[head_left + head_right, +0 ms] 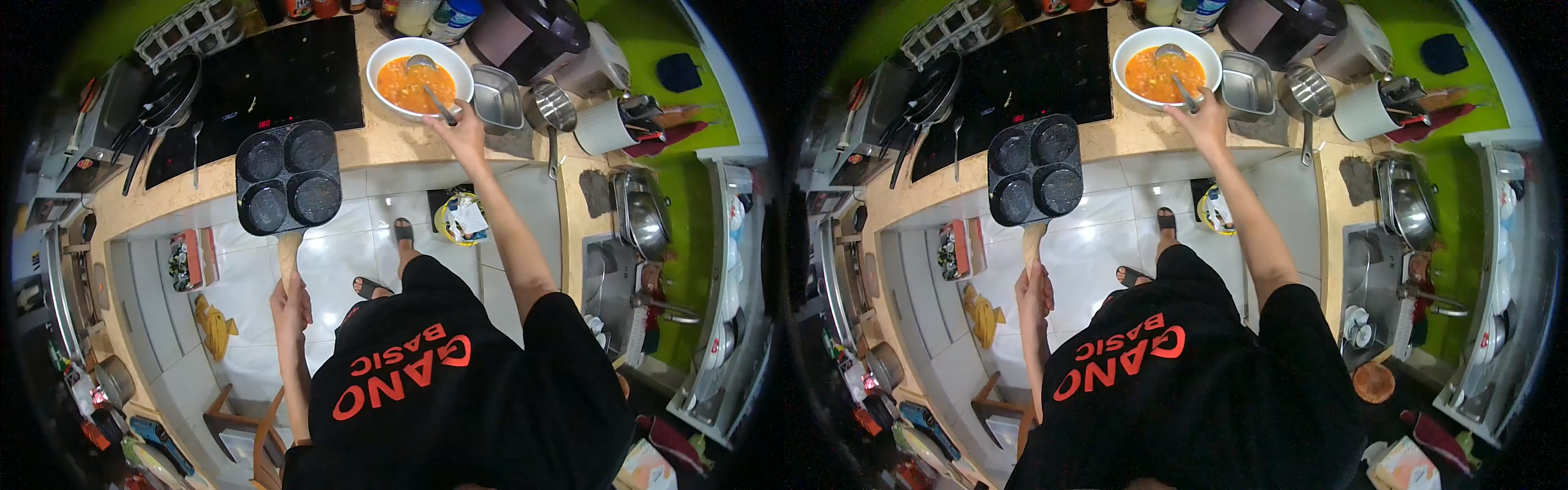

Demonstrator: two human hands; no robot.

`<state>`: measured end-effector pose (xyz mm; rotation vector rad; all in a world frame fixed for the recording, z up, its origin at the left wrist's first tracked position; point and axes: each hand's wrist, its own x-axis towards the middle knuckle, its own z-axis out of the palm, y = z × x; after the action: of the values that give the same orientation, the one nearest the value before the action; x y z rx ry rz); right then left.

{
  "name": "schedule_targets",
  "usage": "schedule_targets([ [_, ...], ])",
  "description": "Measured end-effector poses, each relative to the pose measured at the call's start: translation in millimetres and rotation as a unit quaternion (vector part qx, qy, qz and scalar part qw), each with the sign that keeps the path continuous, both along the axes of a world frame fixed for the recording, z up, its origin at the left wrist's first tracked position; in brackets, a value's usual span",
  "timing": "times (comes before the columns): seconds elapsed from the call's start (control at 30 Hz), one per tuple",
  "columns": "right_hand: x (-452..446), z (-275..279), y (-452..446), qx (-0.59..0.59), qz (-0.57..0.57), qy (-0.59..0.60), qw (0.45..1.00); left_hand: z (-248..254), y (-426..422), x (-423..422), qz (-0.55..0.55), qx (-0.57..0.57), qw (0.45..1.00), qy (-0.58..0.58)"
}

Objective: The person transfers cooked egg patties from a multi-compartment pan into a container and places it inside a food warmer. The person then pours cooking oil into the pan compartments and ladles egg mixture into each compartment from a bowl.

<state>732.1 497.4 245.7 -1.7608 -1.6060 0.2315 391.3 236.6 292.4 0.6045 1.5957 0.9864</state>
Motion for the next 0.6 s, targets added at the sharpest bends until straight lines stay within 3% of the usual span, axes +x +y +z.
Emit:
schedule_targets([
  [0.1,-2.0,-6.2,49.4,0.05,-0.01,0.118,0.992,5.8,1.1,19.0,0.015,-0.009,1.0,0.015],
  [0.2,14.7,7.3,92.0,0.1,-0.035,0.151,0.983,13.2,0.8,40.8,0.036,-0.016,0.999,0.024],
  [0.27,27.6,6.8,129.8,0.158,0.005,0.357,0.921,17.4,7.0,61.8,0.052,-0.014,0.998,0.024],
  [0.3,34.6,2.7,135.9,0.148,0.01,0.362,0.92,18.5,10.1,69.2,0.061,-0.02,0.998,0.028],
  [0.37,49.4,-2.9,142.1,0.081,0.122,0.189,0.971,21.1,18.9,84.2,0.09,-0.018,0.996,0.011],
  [0.47,59.0,14.1,102.8,0.106,0.213,0.161,0.958,22.6,31.5,108.3,0.122,-0.017,0.992,0.016],
  [0.6,69.9,22.3,75.6,-0.005,0.188,0.29,0.938,30.1,51.6,133.0,0.15,-0.008,0.989,0.008],
])
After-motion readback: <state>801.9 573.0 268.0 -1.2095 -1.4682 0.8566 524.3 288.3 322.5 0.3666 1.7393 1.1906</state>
